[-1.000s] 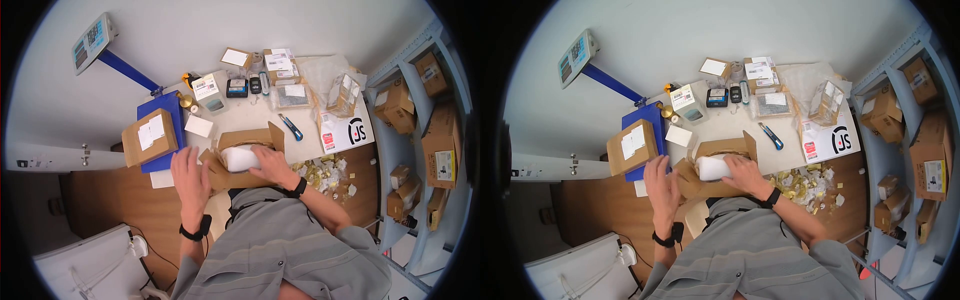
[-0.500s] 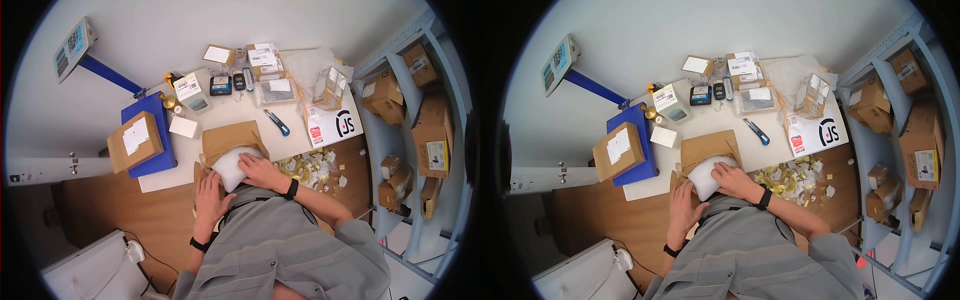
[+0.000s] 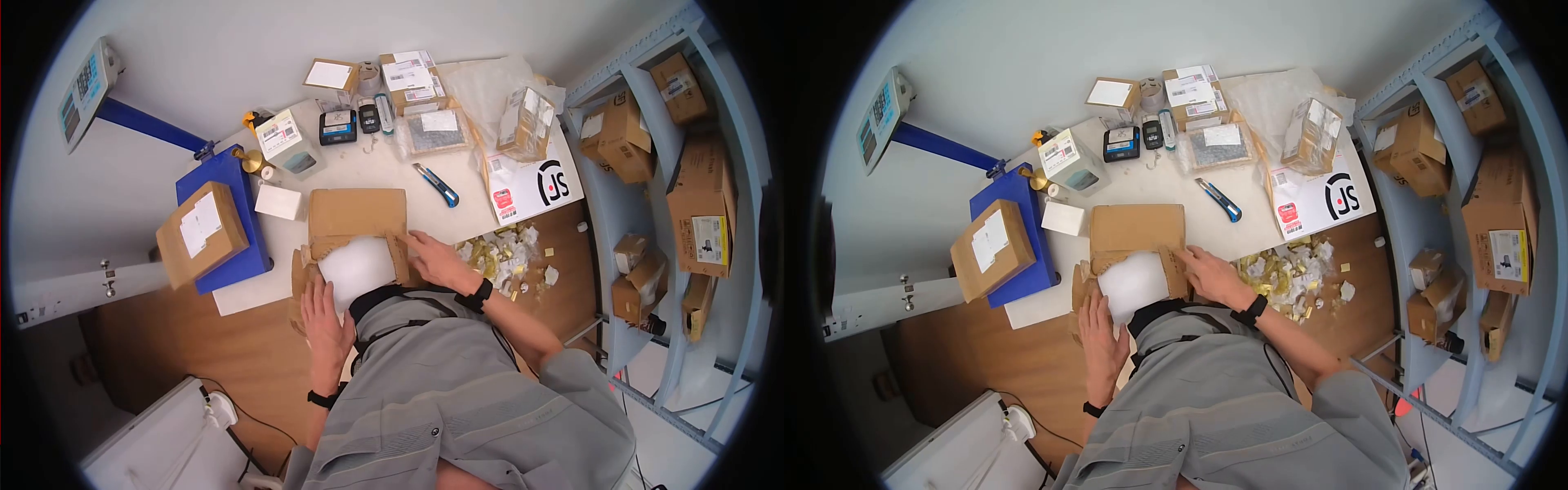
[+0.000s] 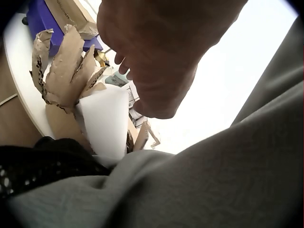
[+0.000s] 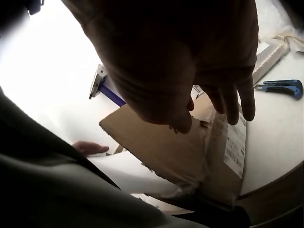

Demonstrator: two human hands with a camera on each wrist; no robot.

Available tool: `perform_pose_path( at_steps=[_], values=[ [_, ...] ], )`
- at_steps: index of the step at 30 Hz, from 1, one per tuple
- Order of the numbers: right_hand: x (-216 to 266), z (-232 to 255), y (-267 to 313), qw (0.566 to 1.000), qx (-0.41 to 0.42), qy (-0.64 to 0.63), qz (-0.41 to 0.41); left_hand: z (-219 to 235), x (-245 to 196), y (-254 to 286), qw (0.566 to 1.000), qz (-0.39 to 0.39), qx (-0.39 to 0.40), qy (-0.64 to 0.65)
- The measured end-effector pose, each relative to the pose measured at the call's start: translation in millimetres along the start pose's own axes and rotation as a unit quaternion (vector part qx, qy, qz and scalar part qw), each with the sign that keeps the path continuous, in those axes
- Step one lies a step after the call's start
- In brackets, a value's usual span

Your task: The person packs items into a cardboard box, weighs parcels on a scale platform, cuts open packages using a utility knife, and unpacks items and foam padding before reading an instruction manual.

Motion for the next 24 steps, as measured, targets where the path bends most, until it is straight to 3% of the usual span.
perform_pose_path(
  at_steps=[1, 3, 5, 6, 9, 11, 13, 15, 16, 18, 19, 21, 22, 24],
  values=[
    [-3, -5, 3, 1.0, 0.002, -0.002, -0.003, 4, -5, 1, 0.999, 0.006, -0.022, 0.023],
    [-12, -33, 10, 0.993, 0.097, -0.047, -0.055, 5, -17, 2, 0.998, 0.014, -0.039, 0.045],
    [-8, -32, 10, 0.992, 0.103, -0.03, -0.063, -4, -35, -9, 0.993, 0.011, -0.013, 0.117],
    [-8, -32, 12, 0.992, 0.109, -0.012, -0.07, -14, -37, -16, 0.988, 0.048, 0.004, 0.145],
    [-11, -32, 10, 0.993, 0.102, -0.026, -0.055, -48, -32, -39, 0.985, 0.082, 0.014, 0.15],
    [-21, -37, 10, 0.994, 0.099, -0.027, -0.032, -60, -27, -56, 0.988, 0.066, -0.002, 0.142],
    [-31, -37, 12, 0.995, 0.096, -0.029, -0.012, -76, -15, -65, 0.986, 0.098, 0.036, 0.133],
    [-51, -12, 10, 0.998, -0.021, -0.052, -0.023, -83, -8, -64, 0.976, 0.118, 0.056, 0.174],
    [-60, -10, 8, 0.998, -0.021, -0.055, -0.021, -87, -4, -62, 0.964, 0.138, 0.076, 0.215],
    [-92, 29, 11, 0.979, -0.175, 0.055, -0.091, -78, -7, -55, 0.969, 0.105, 0.072, 0.209],
    [-101, 33, 7, 0.98, -0.174, 0.052, -0.086, -72, -11, -52, 0.974, 0.072, 0.067, 0.206],
    [-115, 45, 0, 0.958, -0.193, 0.184, -0.11, -63, -15, -44, 0.979, 0.04, 0.05, 0.193],
    [-119, 43, -5, 0.961, -0.191, 0.174, -0.101, -56, -20, -38, 0.982, 0.004, 0.04, 0.183],
    [-139, 37, -14, 0.955, -0.125, 0.229, -0.142, -52, -21, -34, 0.984, -0.002, 0.041, 0.173]
  ],
)
Point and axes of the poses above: each hand's wrist, its own y-axis away from the middle knuckle, its own z-axis out of the back of the hand, x = y × z, the point moved 10 cm from there along -y, towards the middle knuckle, and after that the axes turned 6 degrees about z, right-handed, at the moved point
